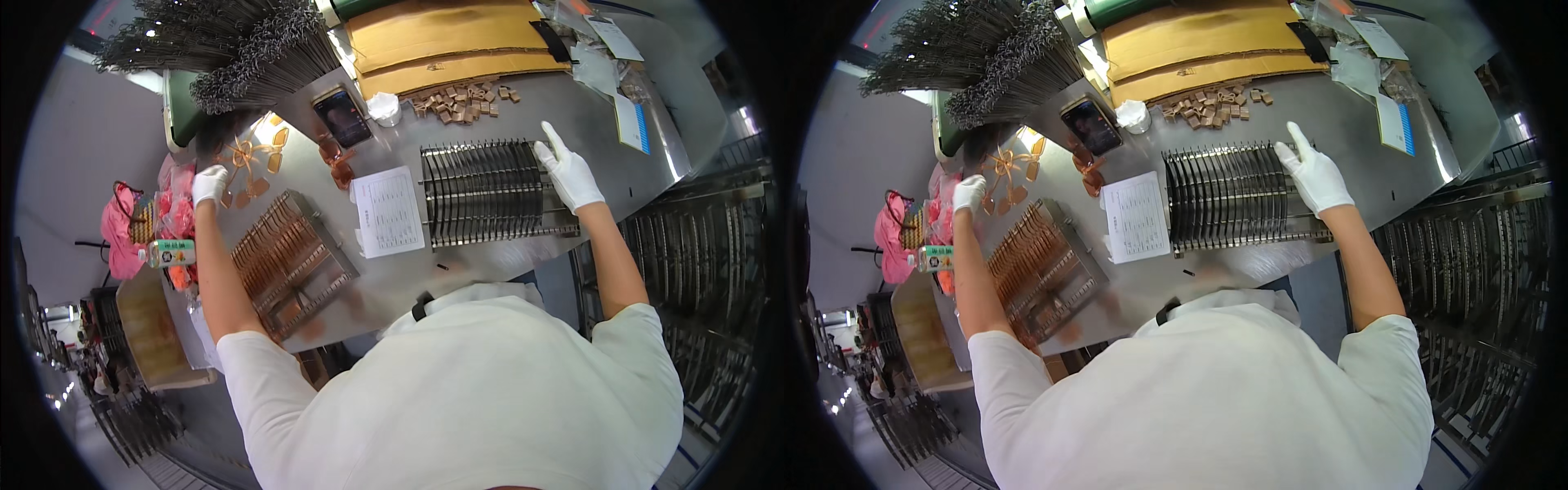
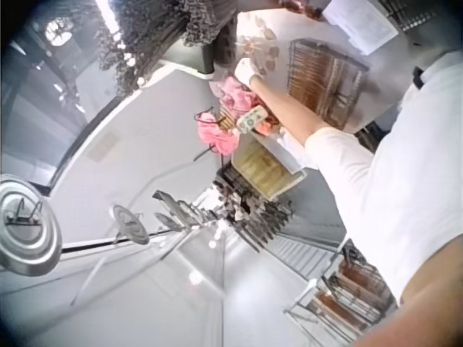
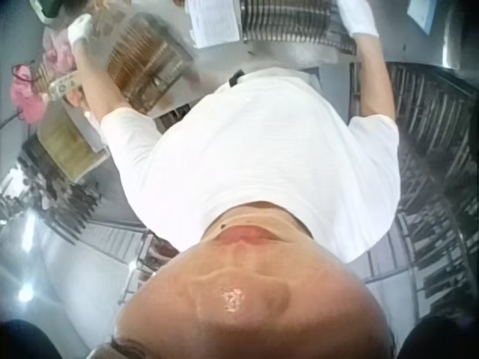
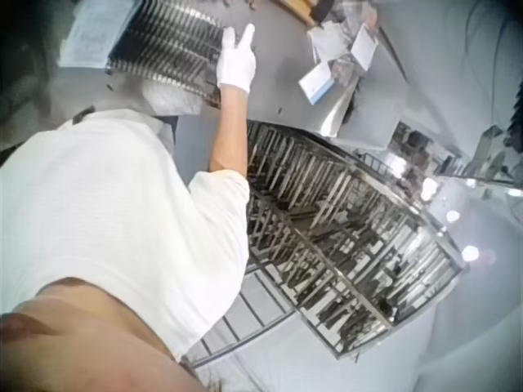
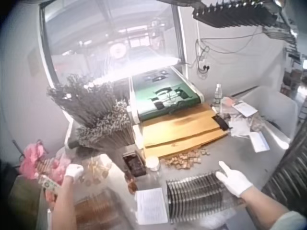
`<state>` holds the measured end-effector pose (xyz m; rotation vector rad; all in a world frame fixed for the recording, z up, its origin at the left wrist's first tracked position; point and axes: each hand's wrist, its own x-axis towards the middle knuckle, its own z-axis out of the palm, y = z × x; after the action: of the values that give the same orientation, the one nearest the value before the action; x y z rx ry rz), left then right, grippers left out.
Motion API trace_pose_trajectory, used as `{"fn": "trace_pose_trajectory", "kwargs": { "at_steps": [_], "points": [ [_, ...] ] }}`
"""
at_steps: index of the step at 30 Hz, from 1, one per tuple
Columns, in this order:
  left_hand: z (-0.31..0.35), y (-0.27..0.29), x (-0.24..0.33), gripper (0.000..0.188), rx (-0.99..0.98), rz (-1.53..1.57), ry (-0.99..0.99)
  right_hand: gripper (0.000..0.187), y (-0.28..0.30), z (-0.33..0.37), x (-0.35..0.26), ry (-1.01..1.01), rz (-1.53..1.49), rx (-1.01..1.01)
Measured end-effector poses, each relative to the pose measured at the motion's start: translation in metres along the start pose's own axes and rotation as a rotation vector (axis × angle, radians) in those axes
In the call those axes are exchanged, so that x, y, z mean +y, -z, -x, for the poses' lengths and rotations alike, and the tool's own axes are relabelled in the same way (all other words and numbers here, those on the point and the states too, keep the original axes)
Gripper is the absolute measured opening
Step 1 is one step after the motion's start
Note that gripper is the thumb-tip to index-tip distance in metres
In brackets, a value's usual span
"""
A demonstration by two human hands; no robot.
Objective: The person assembles small black decorative frames by inserting them into a metal grid jig. They repeatedly pick up frames, place them into the jig, and then remove them to place them on a nearby copper-colored wire rack. The person also handles a copper wire structure and a small brown block during the process.
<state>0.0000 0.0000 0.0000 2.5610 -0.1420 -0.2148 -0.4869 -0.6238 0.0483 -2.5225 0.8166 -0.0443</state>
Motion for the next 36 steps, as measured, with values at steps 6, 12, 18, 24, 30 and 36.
{"fn": "trace_pose_trajectory", "kwargs": {
  "at_steps": [6,12,18,24,30,36],
  "points": [
    [-0.083,-0.066,-0.028,0.047,-0.067,-0.585,0.261,0.046,-0.047,0.029,0.042,0.009,-0.054,0.264],
    [-0.104,-0.103,-0.009,0.052,-0.012,-0.476,0.432,0.04,-0.082,0.042,0.059,0.029,-0.099,0.449],
    [-0.1,-0.097,-0.003,0.05,-0.101,-0.564,0.393,0.035,-0.08,0.041,0.05,0.058,0.046,0.489],
    [-0.064,-0.026,0.035,0.033,-0.262,-0.589,0.312,0.033,-0.077,0.043,0.045,0.068,0.052,0.503],
    [0.032,0.088,-0.048,0.007,-0.203,-0.964,-0.436,0.031,-0.081,0.039,0.047,0.089,0.043,0.509],
    [0.26,0.071,0.044,0.028,0.145,-0.368,0.066,0.03,-0.079,0.044,0.044,0.077,0.081,0.514]
  ]
}}
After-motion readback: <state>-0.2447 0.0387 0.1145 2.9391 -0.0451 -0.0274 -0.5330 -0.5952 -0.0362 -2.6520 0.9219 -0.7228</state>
